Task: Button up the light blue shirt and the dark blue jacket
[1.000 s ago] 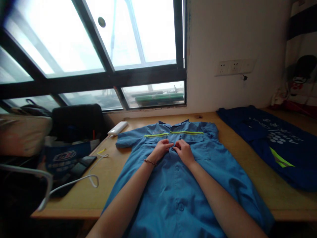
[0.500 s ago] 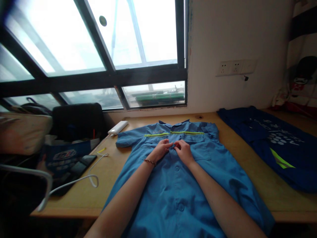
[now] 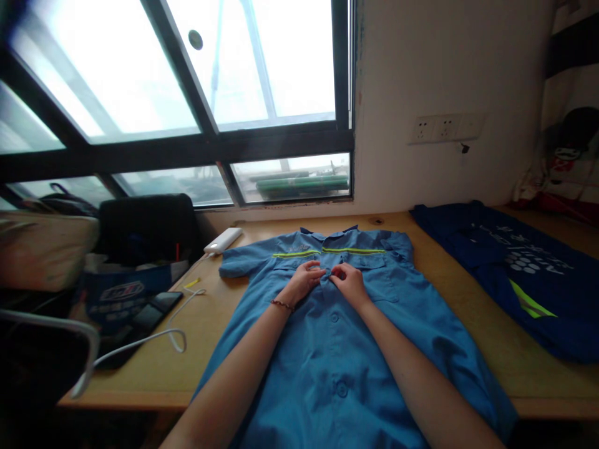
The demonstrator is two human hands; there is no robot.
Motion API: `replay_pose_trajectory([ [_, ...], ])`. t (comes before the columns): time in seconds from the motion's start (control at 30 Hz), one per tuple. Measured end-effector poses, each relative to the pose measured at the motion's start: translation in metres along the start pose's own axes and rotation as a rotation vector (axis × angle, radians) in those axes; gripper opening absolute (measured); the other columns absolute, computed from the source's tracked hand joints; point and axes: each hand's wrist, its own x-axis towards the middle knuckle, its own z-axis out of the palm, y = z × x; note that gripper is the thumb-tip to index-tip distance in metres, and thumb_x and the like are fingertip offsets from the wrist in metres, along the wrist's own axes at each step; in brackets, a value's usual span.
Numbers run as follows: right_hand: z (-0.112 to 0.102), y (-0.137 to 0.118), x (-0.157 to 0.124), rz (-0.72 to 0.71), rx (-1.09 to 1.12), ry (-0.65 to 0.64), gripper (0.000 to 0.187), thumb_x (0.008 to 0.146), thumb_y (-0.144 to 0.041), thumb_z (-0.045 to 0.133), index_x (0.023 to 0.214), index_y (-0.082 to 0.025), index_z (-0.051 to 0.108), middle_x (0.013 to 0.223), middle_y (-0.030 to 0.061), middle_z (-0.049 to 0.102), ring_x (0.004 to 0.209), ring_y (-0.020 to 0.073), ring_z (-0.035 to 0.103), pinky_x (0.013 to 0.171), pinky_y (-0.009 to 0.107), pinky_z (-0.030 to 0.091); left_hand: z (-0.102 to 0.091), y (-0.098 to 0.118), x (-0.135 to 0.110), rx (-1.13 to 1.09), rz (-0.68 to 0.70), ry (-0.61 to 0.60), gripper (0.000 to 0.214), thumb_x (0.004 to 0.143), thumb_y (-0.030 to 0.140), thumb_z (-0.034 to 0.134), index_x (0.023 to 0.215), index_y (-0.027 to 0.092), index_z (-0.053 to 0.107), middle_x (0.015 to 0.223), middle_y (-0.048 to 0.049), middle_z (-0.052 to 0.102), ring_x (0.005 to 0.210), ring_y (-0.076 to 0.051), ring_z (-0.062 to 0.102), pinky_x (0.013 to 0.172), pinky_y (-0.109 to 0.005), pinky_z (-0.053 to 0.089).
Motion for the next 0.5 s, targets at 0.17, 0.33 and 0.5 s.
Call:
replay_pose_trajectory([
  [0.17, 0.008, 0.008, 0.000, 0.185, 0.097, -0.077, 0.026, 0.060, -0.036, 0.064, 0.072, -0.014, 0.058, 0.064, 0.0031, 0.061, 0.057, 0.0140, 0.055, 0.056, 0.024, 0.043, 0.003, -0.006, 0.002, 0.101, 0.109, 0.002, 0.044, 0.052, 0.019, 0.074, 0.087, 0.013, 0.048, 0.055, 0.0073, 0.047, 0.044, -0.003, 0.044, 0.045, -0.016, 0.033],
  [0.33, 0.011, 0.014, 0.001, 0.266, 0.188, -0.167, 0.027, 0.063, -0.042, 0.060, 0.062, -0.015, 0.053, 0.054, 0.0003, 0.058, 0.047, 0.0111, 0.051, 0.046, 0.022, 0.039, 0.004, -0.008, 0.005, 0.147, 0.153, -0.036, 0.039, 0.052, 0.021, 0.073, 0.083, 0.013, 0.050, 0.056, 0.0072, 0.047, 0.044, -0.002, 0.041, 0.043, -0.015, 0.029],
  [0.5, 0.010, 0.011, 0.004, 0.396, 0.358, -0.193, 0.030, 0.061, -0.043, 0.060, 0.059, -0.014, 0.054, 0.047, -0.0010, 0.055, 0.035, 0.0060, 0.041, 0.035, 0.018, 0.030, 0.003, -0.005, 0.004, 0.041, 0.070, -0.001, 0.045, 0.052, 0.022, 0.074, 0.088, 0.013, 0.049, 0.058, 0.0064, 0.048, 0.045, -0.004, 0.045, 0.045, -0.016, 0.034],
])
